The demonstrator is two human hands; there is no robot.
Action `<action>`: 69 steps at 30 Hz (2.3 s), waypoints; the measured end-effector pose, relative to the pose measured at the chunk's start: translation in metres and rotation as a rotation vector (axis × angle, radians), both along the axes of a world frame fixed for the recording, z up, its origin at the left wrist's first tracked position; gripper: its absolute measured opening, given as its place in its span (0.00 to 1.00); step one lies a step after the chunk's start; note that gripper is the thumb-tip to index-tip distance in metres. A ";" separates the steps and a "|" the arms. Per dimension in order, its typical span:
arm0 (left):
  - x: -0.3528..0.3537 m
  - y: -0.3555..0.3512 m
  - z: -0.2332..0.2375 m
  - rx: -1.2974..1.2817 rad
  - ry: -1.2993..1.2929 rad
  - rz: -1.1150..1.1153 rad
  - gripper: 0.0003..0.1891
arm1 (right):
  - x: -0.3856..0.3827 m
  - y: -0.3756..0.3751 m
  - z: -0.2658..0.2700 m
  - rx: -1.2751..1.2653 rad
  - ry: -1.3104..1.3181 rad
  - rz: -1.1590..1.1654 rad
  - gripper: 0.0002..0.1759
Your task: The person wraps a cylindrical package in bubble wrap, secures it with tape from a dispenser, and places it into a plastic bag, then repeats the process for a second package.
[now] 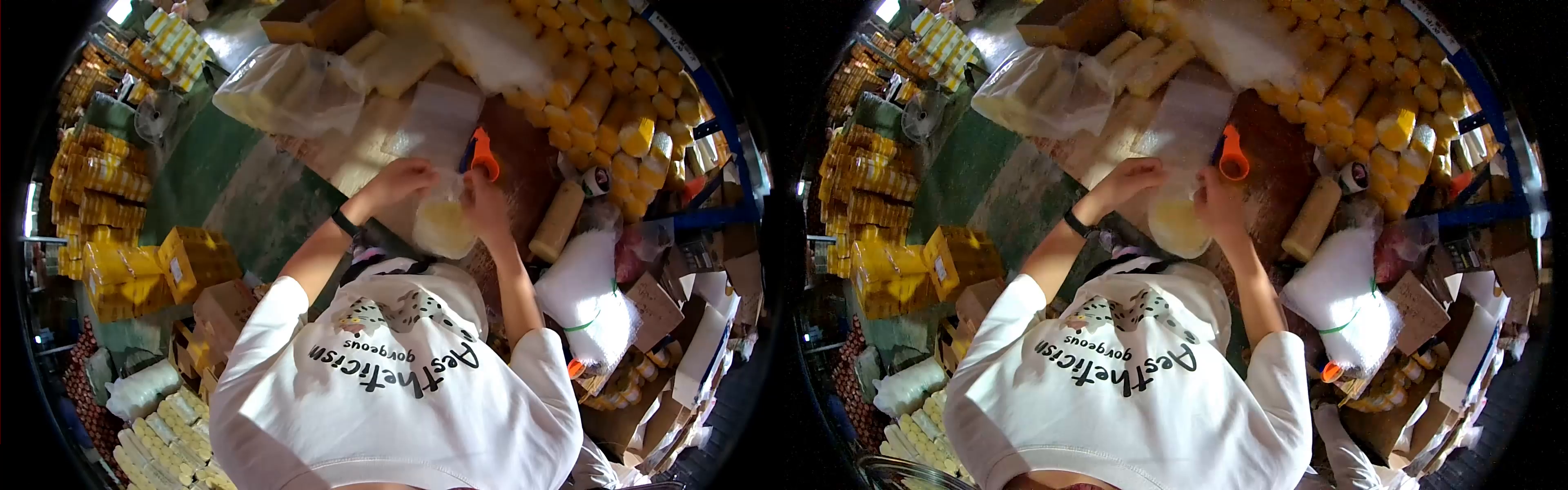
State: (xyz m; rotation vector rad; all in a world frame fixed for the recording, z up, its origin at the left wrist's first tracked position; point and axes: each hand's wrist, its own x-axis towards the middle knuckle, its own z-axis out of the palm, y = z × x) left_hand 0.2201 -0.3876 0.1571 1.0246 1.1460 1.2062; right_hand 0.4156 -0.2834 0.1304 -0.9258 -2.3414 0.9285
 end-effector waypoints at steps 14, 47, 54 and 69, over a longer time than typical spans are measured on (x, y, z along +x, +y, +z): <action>0.071 -0.052 0.023 0.462 1.192 -0.178 0.07 | 0.026 0.024 0.024 -0.427 0.435 0.285 0.16; 0.022 0.065 -0.110 -0.429 0.704 -0.478 0.24 | -0.026 0.064 0.038 -0.113 -0.597 0.372 0.19; -0.029 0.047 -0.115 0.145 0.807 -0.414 0.10 | 0.039 0.040 0.053 -0.210 -0.167 0.296 0.07; -0.049 0.006 -0.118 0.376 1.436 -0.199 0.18 | 0.109 0.048 -0.074 0.191 -0.441 0.135 0.10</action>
